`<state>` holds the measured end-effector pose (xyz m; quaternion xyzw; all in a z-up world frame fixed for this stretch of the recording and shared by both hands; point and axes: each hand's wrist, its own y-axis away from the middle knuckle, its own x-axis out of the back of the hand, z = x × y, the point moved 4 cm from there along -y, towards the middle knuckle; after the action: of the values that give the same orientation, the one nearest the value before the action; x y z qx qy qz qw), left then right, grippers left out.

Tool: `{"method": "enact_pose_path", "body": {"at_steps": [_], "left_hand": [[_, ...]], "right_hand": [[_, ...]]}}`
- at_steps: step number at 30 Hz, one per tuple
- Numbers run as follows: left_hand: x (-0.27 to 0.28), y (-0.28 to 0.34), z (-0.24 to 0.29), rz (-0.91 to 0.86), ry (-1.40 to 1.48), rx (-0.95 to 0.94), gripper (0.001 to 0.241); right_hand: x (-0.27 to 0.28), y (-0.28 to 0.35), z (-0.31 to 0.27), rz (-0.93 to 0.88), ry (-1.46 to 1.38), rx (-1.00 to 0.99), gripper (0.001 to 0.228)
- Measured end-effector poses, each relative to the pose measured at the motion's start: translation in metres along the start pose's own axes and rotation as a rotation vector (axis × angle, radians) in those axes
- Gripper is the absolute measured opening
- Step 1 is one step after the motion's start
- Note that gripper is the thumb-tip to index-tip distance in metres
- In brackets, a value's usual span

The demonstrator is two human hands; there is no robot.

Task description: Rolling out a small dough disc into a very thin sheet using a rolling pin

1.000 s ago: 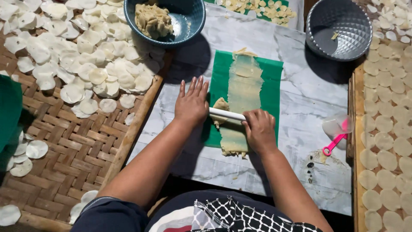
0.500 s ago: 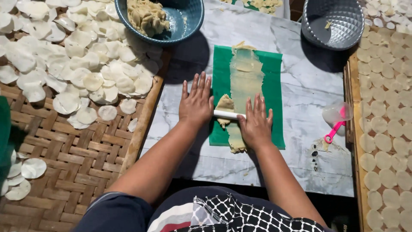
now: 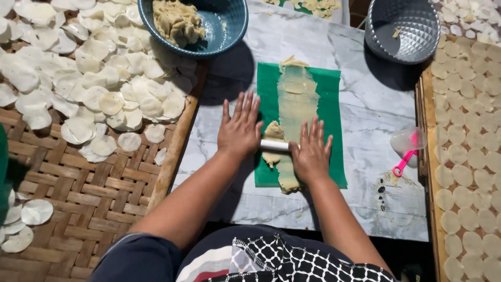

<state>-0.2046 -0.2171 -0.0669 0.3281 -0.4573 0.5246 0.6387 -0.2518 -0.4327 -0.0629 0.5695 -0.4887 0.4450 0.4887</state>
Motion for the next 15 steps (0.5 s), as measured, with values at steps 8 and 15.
{"method": "enact_pose_path", "body": {"at_steps": [8, 15], "left_hand": [[-0.015, 0.024, -0.002, 0.101, -0.049, -0.103, 0.067], [-0.008, -0.024, -0.006, 0.056, -0.030, -0.036, 0.063]], "right_hand": [[-0.022, 0.027, 0.034, 0.385, -0.037, 0.306, 0.037], [-0.001, -0.024, 0.017, 0.370, 0.021, 0.378, 0.051]]}}
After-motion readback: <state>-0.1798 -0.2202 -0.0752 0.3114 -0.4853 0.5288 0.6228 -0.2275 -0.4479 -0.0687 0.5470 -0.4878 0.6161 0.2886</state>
